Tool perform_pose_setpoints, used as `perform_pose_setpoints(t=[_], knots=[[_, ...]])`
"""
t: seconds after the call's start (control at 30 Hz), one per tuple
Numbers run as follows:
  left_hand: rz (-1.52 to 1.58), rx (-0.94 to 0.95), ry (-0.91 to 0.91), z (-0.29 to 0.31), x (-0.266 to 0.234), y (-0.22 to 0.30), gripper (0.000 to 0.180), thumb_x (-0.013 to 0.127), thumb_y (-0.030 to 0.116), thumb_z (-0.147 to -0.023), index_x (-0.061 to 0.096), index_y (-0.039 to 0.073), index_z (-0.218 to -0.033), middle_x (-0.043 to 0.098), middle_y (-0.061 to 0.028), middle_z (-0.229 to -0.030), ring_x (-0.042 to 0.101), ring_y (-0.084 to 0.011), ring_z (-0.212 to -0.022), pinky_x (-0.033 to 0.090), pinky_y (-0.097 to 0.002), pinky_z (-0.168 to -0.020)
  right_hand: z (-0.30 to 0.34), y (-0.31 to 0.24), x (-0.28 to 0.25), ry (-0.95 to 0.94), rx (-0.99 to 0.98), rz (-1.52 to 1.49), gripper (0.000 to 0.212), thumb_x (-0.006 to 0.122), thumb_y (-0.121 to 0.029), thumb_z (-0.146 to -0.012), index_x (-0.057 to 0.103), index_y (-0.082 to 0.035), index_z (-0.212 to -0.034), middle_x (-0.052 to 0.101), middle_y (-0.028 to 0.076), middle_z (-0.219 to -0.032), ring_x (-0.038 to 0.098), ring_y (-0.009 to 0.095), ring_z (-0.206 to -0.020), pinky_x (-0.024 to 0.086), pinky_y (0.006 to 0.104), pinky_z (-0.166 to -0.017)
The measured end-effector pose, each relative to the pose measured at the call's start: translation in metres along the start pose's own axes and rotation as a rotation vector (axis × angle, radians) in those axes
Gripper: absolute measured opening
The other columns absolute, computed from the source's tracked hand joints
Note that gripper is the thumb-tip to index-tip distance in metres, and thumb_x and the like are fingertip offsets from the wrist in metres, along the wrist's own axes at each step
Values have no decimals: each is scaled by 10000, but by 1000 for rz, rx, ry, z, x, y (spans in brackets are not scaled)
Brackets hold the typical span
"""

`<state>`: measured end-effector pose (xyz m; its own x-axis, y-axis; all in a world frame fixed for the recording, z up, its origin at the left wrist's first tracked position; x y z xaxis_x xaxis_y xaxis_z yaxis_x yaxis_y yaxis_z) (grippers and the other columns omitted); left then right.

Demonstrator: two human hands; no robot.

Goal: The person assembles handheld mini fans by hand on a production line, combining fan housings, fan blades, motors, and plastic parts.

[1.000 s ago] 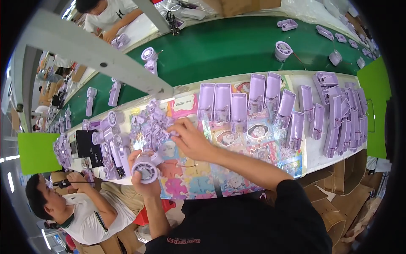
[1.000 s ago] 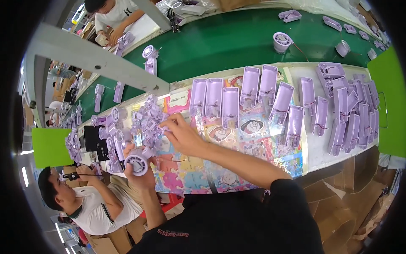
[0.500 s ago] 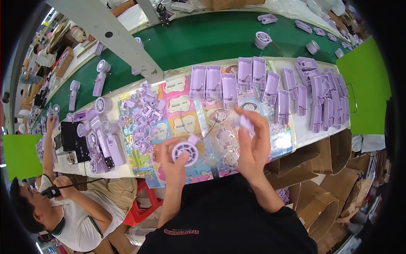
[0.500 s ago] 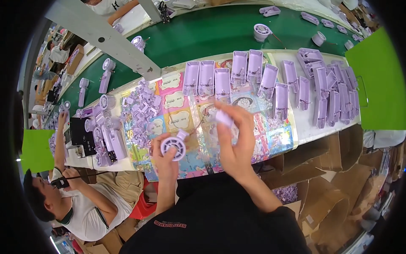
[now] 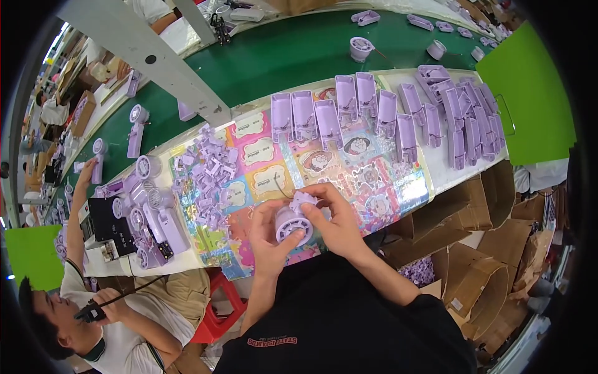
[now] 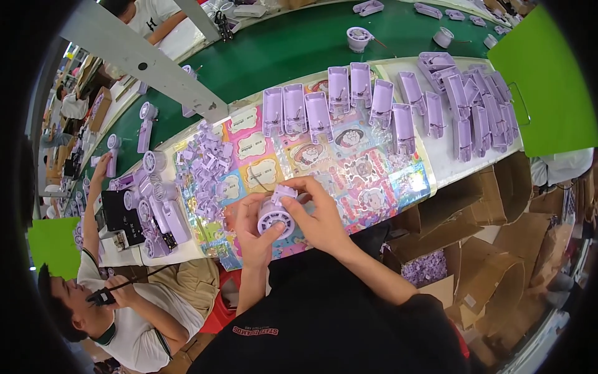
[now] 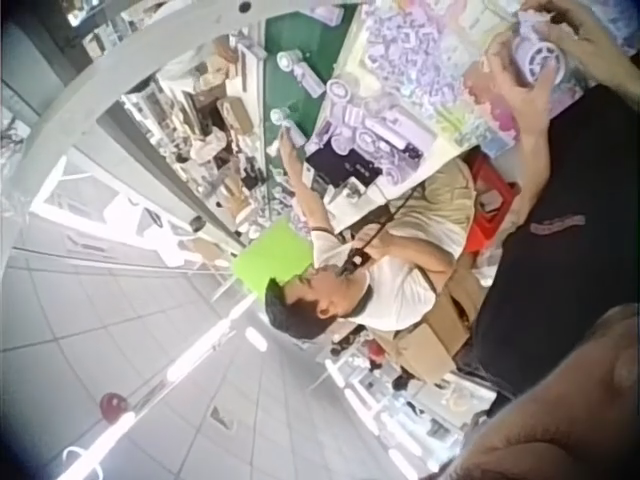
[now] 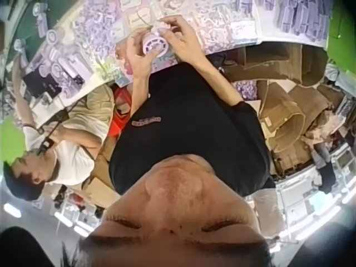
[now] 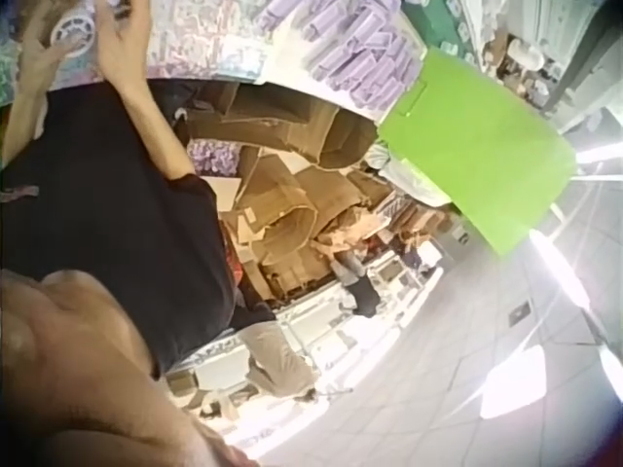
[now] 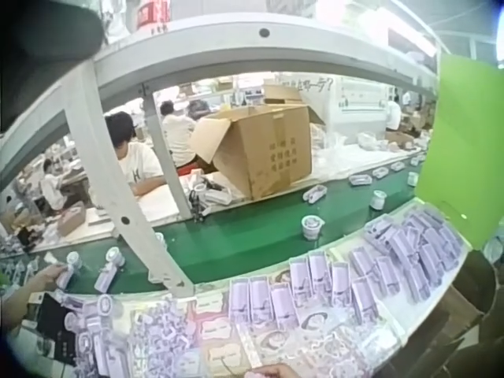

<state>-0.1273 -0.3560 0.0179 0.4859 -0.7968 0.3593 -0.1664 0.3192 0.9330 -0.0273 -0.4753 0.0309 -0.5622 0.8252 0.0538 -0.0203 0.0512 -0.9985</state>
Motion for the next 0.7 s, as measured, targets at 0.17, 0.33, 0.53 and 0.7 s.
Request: perform_pose_setpoints(t=[0.17, 0.33, 0.53, 0.7], knots=[[157, -134, -74, -7, 4, 5, 407, 731, 107, -892, 567, -20, -1241, 616, -99, -1247, 591, -199, -1165, 468, -336, -1001, 5, 4, -8, -40, 108, -119, 295, 723, -57, -897, 645, 5, -1176, 688, 89, -1062, 654, 135, -947, 516, 297, -891], [-117, -78, 50, -9, 13, -8, 198, 697, 98, -932, 643, -19, -1082, 674, -77, -1062, 607, -126, -948, 478, -272, -847, 11, 5, -9, -50, 78, -150, 296, 724, -29, -898, 637, 17, -1177, 685, 84, -1087, 655, 136, -961, 528, 299, -872], [-178, 147, -27, -6, 13, 2, 107, 686, 50, -923, 637, -21, -987, 664, -91, -1027, 607, -145, -940, 462, -274, -851, 9, -4, -23, -228, 175, -222, 264, 723, -17, -907, 630, 34, -1148, 679, 79, -1080, 640, 115, -962, 530, 284, -857], [-128, 60, -63, -3, 7, -1, 102, 693, 27, -910, 608, -24, -931, 644, -89, -1004, 593, -149, -933, 448, -270, -844, 8, -1, -27, -294, 225, -191, 263, 736, -31, -910, 624, 22, -1142, 684, 55, -1025, 640, 98, -943, 519, 260, -820]])
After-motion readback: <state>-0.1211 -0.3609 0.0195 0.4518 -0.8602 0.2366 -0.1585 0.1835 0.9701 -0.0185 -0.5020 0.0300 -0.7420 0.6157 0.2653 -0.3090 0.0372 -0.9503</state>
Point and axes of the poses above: each hand's wrist, its own z-axis away from the middle knuckle, its own x-axis out of the palm, y = z × x, the point moved 3 cm from there along -z, towards the middle knuckle
